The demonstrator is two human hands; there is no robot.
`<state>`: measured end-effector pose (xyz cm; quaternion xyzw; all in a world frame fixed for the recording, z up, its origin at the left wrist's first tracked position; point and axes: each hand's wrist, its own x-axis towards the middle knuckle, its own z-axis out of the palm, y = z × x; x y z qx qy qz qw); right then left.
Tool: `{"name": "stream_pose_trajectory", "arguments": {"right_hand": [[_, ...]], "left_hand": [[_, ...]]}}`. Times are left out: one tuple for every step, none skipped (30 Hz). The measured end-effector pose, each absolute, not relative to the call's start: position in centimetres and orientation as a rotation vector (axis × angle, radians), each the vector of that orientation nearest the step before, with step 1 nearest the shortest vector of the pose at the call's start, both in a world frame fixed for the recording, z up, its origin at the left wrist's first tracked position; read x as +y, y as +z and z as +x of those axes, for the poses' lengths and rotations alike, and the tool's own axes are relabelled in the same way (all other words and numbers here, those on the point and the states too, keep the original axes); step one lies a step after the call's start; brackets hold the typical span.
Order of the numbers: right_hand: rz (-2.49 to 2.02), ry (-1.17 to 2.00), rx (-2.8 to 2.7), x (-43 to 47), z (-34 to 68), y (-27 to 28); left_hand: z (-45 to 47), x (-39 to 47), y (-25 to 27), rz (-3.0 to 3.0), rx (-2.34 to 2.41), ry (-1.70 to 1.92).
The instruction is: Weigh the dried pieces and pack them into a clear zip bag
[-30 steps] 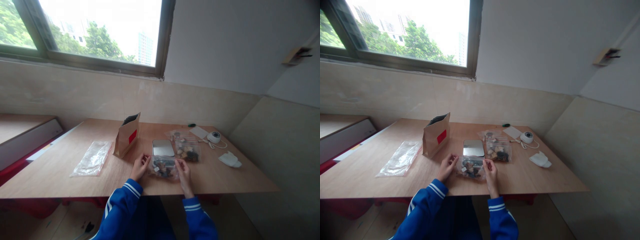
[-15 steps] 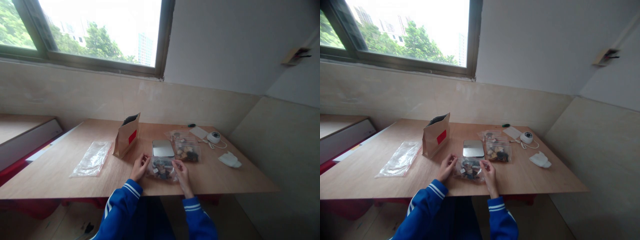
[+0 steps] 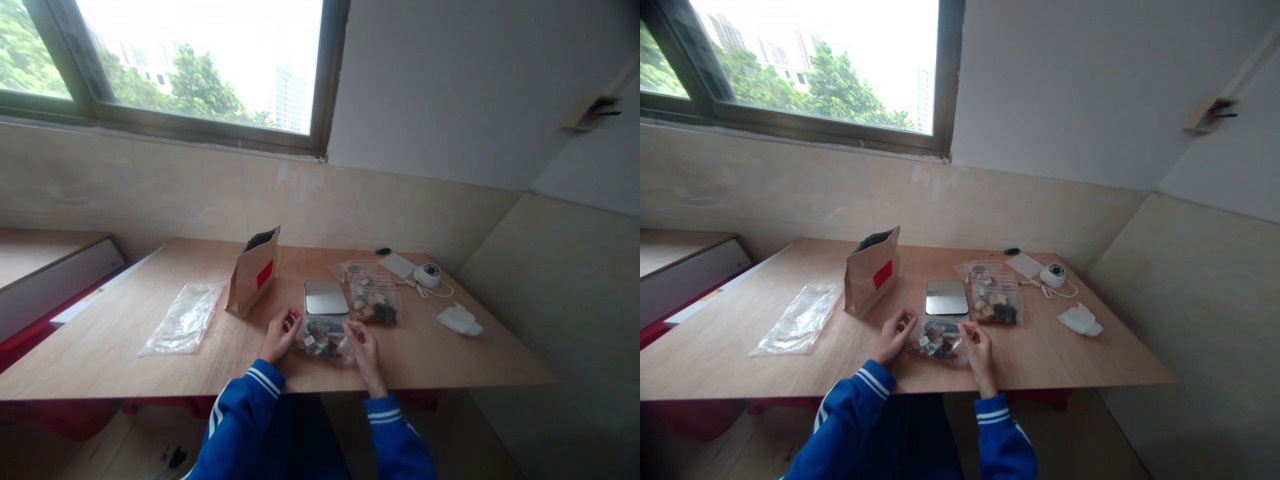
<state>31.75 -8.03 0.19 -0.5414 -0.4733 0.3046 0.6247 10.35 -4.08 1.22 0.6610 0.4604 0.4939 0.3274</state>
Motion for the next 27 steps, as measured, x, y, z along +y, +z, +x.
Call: {"name": "stream_pose_trajectory", "arguments": {"right_hand": [[-1.243, 0.693, -1.098, -8.0, 31.7, 0.2], [-1.244, 0.688, -1.11, -8.0, 31.7, 0.2], [-1.244, 0.685, -1.12, -8.0, 31.7, 0.2], [-1.245, 0.685, -1.122, -8.0, 31.7, 0.2], [-1.247, 0.688, -1.115, -8.0, 31.7, 0.2], [-1.251, 0.693, -1.1, -8.1, 31.7, 0.3], [-1.256, 0.7, -1.079, -8.1, 31.6, 0.4], [-1.26, 0.711, -1.059, -8.1, 31.6, 0.6], [-1.26, 0.725, -1.043, -8.2, 31.6, 0.7], [-1.256, 0.738, -1.031, -8.2, 31.6, 0.9], [-1.247, 0.752, -1.026, -8.2, 31.5, 1.0], [-1.235, 0.765, -1.026, -8.3, 31.5, 1.2], [-1.224, 0.777, -1.029, -8.4, 31.4, 1.3], [-1.215, 0.786, -1.035, -8.4, 31.4, 1.3], [-1.208, 0.793, -1.042, -8.5, 31.3, 1.3], [-1.202, 0.796, -1.052, -8.7, 31.2, 1.3], [-1.198, 0.796, -1.068, -8.8, 31.1, 1.3], [-1.195, 0.792, -1.092, -8.9, 31.0, 1.2], [-1.195, 0.779, -1.124, -8.9, 31.0, 1.2], [-1.202, 0.753, -1.164, -9.0, 31.0, 1.1], [-1.214, 0.716, -1.211, -9.0, 31.0, 1.1], [-1.228, 0.668, -1.256, -8.9, 31.0, 1.1], [-1.241, 0.615, -1.295, -8.8, 31.0, 1.1], [-1.25, 0.566, -1.326, -8.7, 31.1, 1.2], [-1.254, 0.526, -1.35, -8.6, 31.2, 1.4], [-1.255, 0.497, -1.372, -8.5, 31.2, 1.6], [-1.257, 0.474, -1.394, -8.4, 31.3, 1.9]], "left_hand": [[10.3, -4.1, 1.2, 1.734, 1.208, 1.308], [10.3, -4.1, 1.3, 1.733, 1.21, 1.322], [10.3, -4.1, 1.3, 1.732, 1.214, 1.333], [10.3, -4.1, 1.2, 1.73, 1.215, 1.336], [10.4, -4.0, 1.2, 1.732, 1.211, 1.33], [10.4, -4.0, 1.2, 1.737, 1.2, 1.314], [10.4, -4.0, 1.1, 1.744, 1.185, 1.295], [10.4, -4.0, 1.1, 1.751, 1.167, 1.271], [10.4, -4.0, 1.1, 1.754, 1.151, 1.25], [10.3, -4.0, 1.0, 1.751, 1.138, 1.233], [10.3, -4.0, 1.0, 1.742, 1.133, 1.22], [10.3, -3.9, 1.0, 1.728, 1.135, 1.21], [10.4, -3.9, 1.0, 1.713, 1.143, 1.204], [10.4, -3.9, 0.9, 1.703, 1.153, 1.203], [10.4, -3.9, 0.9, 1.699, 1.166, 1.21], [10.4, -3.9, 0.9, 1.703, 1.178, 1.22], [10.4, -3.9, 0.9, 1.712, 1.187, 1.237], [10.4, -3.8, 0.9, 1.721, 1.193, 1.259], [10.4, -3.8, 0.9, 1.73, 1.196, 1.282], [10.4, -3.9, 0.9, 1.736, 1.196, 1.303], [10.4, -3.9, 1.0, 1.742, 1.195, 1.319], [10.4, -3.9, 1.0, 1.748, 1.195, 1.33], [10.4, -3.9, 1.0, 1.756, 1.197, 1.335], [10.4, -3.9, 1.0, 1.764, 1.201, 1.336], [10.4, -3.9, 1.0, 1.773, 1.207, 1.335], [10.4, -3.9, 1.0, 1.783, 1.215, 1.333], [10.4, -3.9, 1.0, 1.795, 1.223, 1.333]]}}
